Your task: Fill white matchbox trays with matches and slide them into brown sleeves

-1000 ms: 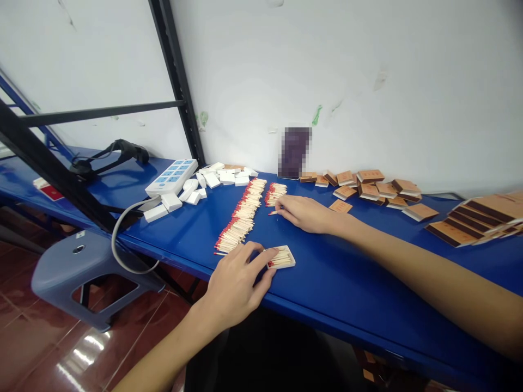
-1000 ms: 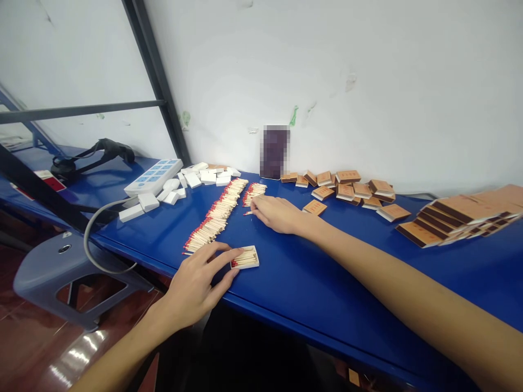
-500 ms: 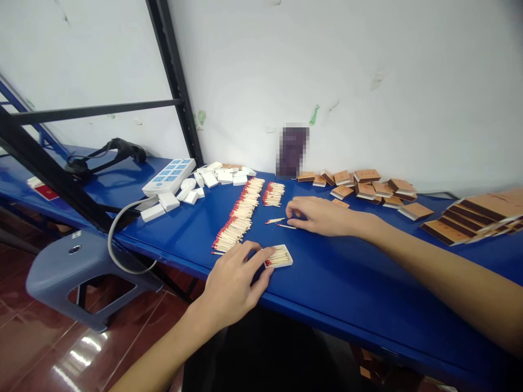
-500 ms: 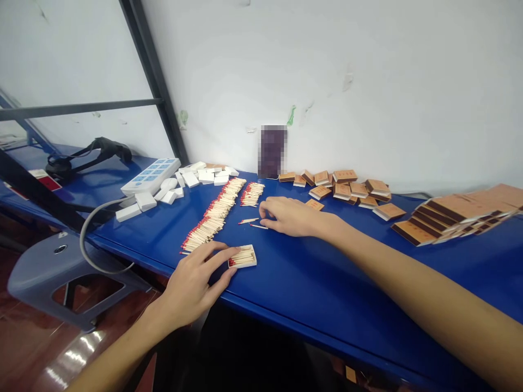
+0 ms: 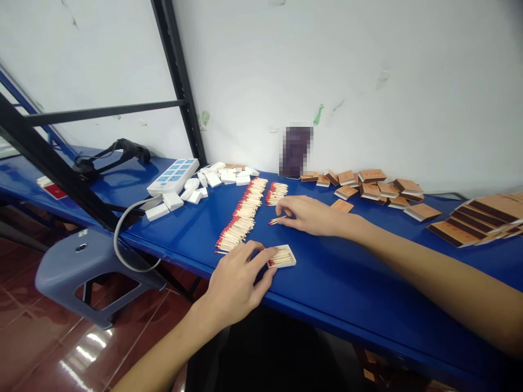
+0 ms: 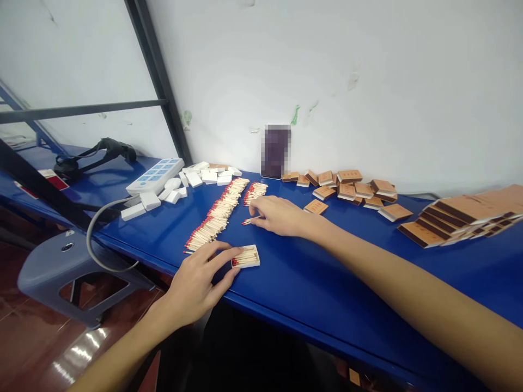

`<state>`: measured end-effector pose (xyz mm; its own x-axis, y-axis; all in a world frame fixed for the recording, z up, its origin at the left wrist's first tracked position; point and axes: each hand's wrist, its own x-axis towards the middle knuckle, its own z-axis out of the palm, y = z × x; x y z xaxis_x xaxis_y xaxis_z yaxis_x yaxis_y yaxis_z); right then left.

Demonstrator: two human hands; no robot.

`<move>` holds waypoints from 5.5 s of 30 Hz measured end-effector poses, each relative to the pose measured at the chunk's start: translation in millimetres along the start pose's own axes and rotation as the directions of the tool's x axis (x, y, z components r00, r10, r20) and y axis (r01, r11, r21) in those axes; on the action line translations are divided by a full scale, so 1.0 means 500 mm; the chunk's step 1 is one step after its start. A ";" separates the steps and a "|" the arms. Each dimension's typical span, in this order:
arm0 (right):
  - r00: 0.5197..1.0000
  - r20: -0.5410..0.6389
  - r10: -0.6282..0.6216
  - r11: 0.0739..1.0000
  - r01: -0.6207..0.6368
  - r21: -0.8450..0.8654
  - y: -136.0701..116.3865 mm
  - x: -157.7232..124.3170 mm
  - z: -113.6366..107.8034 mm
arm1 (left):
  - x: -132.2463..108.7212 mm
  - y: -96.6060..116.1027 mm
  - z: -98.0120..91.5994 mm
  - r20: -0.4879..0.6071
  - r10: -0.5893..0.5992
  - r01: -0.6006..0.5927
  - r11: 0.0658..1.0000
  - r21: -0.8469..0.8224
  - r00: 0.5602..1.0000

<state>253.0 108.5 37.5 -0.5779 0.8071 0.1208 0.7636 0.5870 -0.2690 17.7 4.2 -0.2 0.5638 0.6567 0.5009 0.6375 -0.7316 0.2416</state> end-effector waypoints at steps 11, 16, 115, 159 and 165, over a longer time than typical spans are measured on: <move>0.987 0.150 -0.056 0.997 0.047 0.060 -0.024 -0.054 -0.015 | -0.001 0.000 0.002 -0.022 -0.087 0.085 0.993 -0.082 0.996; 0.983 0.183 -0.028 0.999 0.036 -0.041 -0.039 -0.082 -0.019 | -0.004 0.000 0.004 -0.027 -0.102 0.099 0.991 -0.089 0.994; 0.984 -0.060 -0.169 0.951 0.179 0.253 -0.048 -0.157 -0.016 | 0.004 0.013 0.003 -0.027 -0.052 0.049 0.996 -0.079 0.998; 0.992 -0.125 0.030 0.672 0.072 0.737 -0.121 -0.174 0.030 | -0.001 0.001 0.011 -0.401 0.138 -0.246 0.941 -0.233 0.906; 0.993 -0.071 0.094 0.551 0.008 0.835 -0.135 -0.172 0.024 | -0.003 0.006 0.006 -0.413 0.000 -0.182 0.897 -0.402 0.911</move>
<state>247.6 -1.3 33.8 -0.4819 0.8609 0.1630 0.1755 0.2770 -0.9447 20.3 1.7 -2.9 0.2967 0.5226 0.7993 0.2580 -0.8497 0.4598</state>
